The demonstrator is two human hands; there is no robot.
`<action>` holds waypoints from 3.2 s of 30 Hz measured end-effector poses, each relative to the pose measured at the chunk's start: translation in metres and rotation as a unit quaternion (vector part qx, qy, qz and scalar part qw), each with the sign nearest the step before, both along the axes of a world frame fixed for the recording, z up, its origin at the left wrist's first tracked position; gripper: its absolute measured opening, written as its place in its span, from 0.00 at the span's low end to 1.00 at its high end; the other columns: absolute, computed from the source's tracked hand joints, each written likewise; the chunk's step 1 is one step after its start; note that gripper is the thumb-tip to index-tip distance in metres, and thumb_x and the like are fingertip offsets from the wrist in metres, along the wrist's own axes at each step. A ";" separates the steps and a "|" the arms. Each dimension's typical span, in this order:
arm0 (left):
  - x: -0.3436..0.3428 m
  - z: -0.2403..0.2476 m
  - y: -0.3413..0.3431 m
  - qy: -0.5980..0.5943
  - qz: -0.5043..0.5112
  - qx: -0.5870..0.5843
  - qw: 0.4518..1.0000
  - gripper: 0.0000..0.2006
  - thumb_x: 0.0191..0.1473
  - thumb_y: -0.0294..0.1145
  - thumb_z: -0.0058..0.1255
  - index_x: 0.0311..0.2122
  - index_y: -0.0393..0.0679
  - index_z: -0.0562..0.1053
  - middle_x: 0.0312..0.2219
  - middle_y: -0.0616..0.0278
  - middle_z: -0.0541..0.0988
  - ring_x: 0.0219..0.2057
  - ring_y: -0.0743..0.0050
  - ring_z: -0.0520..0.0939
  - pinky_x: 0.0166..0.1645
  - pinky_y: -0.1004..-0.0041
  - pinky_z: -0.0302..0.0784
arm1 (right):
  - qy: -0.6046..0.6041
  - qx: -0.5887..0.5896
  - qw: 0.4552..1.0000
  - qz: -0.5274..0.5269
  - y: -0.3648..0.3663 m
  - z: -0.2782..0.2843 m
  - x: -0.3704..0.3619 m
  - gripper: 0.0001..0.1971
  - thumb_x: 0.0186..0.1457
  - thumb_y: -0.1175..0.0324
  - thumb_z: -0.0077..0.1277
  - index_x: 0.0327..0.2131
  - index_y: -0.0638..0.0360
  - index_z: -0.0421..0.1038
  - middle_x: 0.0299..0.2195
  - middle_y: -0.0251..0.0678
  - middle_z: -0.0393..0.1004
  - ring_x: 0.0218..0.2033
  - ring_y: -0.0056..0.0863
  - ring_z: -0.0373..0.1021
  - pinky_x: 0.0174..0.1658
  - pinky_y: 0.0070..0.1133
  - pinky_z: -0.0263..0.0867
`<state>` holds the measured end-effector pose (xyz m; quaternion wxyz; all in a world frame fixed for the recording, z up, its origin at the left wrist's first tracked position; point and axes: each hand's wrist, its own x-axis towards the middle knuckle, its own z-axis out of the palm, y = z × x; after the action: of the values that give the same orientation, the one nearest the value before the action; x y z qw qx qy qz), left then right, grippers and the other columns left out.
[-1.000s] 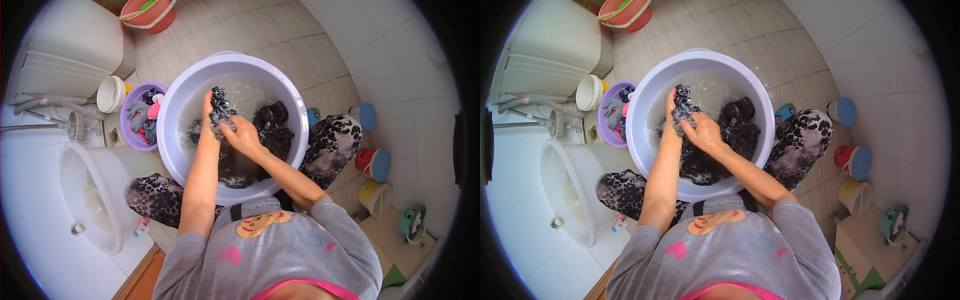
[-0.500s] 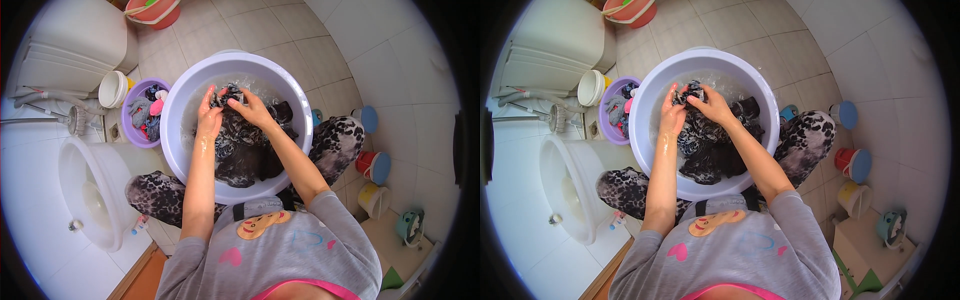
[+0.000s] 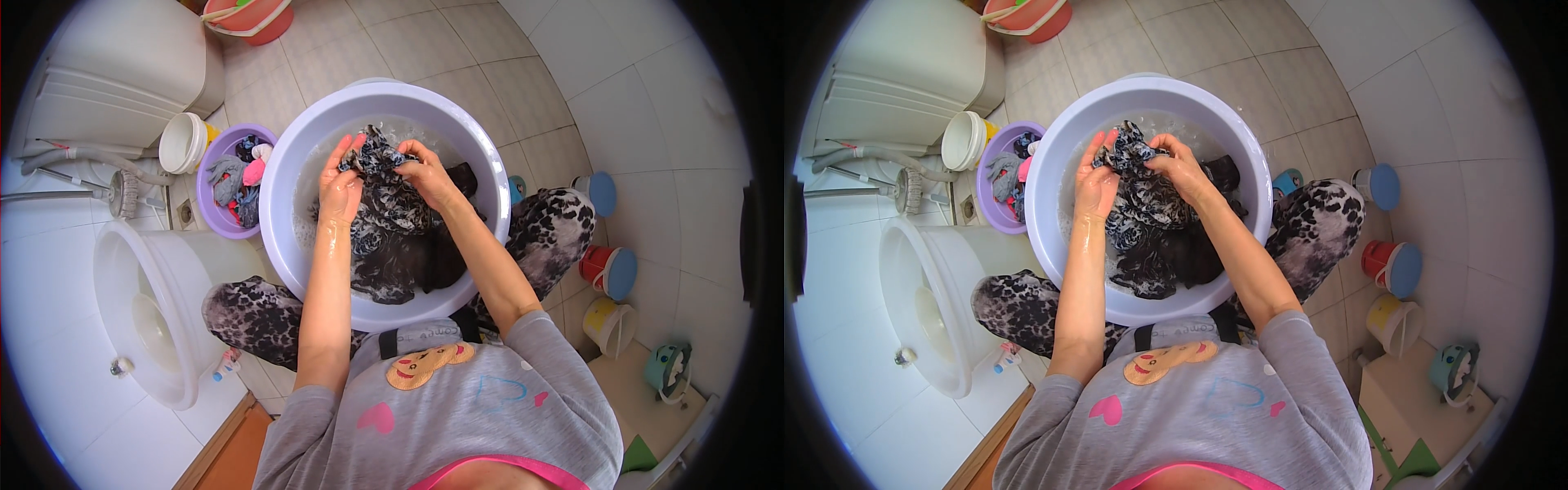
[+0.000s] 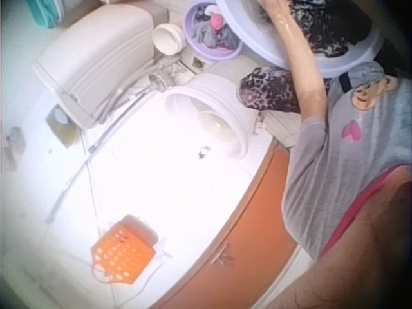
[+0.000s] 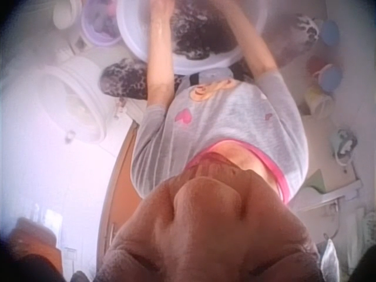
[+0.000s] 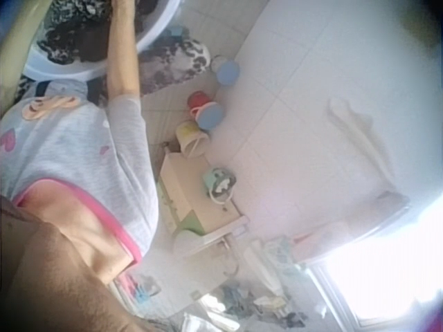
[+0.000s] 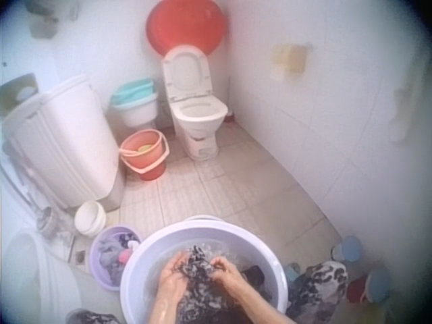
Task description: The person washes dark-colored clothes in a white bucket of soapy water using a pink brush and by rubbing the fabric together by hand.
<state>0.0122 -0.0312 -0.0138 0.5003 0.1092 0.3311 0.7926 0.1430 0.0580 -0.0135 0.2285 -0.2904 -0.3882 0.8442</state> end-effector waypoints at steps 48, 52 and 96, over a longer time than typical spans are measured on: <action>-0.005 -0.060 0.027 -0.124 0.061 -0.262 0.955 0.19 0.46 0.45 0.46 0.37 0.39 0.66 0.29 0.60 0.70 0.25 0.74 0.71 0.25 0.72 0.68 | -0.321 0.598 0.717 -0.157 0.013 -0.059 -0.057 0.10 0.44 0.63 0.46 0.17 0.57 0.64 0.23 0.43 0.67 0.18 0.44 0.65 0.22 0.33 0.63; -0.020 -0.078 0.010 0.439 0.177 -0.346 0.810 0.21 0.47 0.38 0.45 0.42 0.33 0.60 0.35 0.47 0.68 0.35 0.56 0.71 0.39 0.64 0.66 | -0.396 0.655 0.635 -0.101 0.007 -0.057 -0.046 0.17 0.46 0.55 0.45 0.40 0.48 0.63 0.39 0.45 0.60 0.36 0.41 0.63 0.35 0.33 0.62; -0.017 -0.061 0.026 -0.195 -0.062 -0.096 0.974 0.20 0.52 0.48 0.34 0.45 0.45 0.62 0.41 0.60 0.67 0.40 0.66 0.69 0.43 0.70 0.66 | -0.128 0.628 0.758 -0.123 -0.048 -0.005 -0.059 0.09 0.36 0.62 0.52 0.25 0.50 0.67 0.28 0.41 0.63 0.27 0.41 0.66 0.28 0.31 0.64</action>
<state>-0.0049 -0.0052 -0.0752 0.6117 -0.0755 0.2940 0.7306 0.0844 0.0095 -0.0180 0.4097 -0.2329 -0.8176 0.3308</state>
